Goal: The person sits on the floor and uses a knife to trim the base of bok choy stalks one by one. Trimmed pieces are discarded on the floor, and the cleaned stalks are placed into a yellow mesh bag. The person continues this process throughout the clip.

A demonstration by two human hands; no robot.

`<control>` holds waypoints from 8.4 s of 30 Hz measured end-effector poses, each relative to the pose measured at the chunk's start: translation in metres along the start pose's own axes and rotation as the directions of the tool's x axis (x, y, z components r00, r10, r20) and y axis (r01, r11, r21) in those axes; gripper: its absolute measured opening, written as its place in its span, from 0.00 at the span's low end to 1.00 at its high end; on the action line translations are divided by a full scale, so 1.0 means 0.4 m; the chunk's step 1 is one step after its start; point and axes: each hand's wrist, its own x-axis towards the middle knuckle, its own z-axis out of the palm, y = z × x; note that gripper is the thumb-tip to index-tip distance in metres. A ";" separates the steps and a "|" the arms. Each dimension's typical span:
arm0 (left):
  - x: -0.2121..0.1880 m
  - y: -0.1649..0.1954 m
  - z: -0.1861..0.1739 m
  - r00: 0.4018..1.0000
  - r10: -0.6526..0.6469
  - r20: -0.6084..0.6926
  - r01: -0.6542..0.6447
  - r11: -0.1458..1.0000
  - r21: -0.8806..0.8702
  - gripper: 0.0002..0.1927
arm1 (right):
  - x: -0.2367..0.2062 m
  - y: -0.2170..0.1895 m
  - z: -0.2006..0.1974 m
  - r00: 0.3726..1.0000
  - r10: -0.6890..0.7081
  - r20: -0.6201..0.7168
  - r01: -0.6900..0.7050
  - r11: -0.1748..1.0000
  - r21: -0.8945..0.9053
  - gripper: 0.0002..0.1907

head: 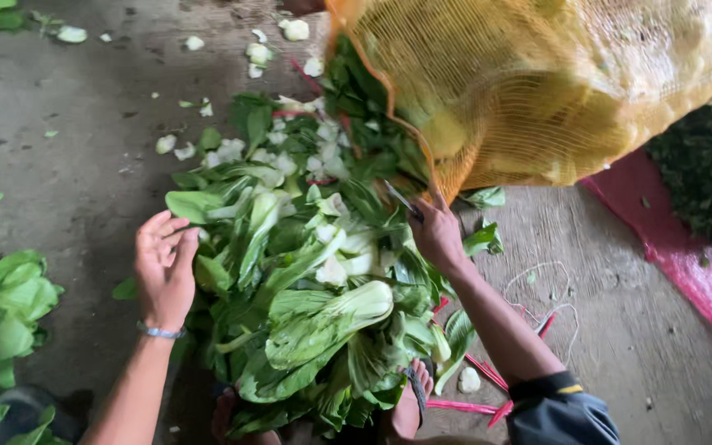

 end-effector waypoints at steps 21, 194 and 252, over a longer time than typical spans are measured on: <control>-0.045 0.087 0.307 0.851 -0.018 0.525 -0.152 0.948 0.279 0.24 | 0.108 0.210 0.066 0.987 -0.146 0.073 0.152 0.984 -0.091 0.33; -0.076 0.330 0.135 0.785 0.160 0.598 -0.505 0.724 0.469 0.47 | -0.017 -0.556 -0.304 0.833 -0.324 0.448 0.118 0.896 0.428 0.40; -0.111 0.283 0.048 0.494 0.476 0.728 -0.289 0.879 -0.379 0.24 | 0.035 -0.546 -0.227 0.913 -0.266 0.308 0.338 0.917 -0.213 0.14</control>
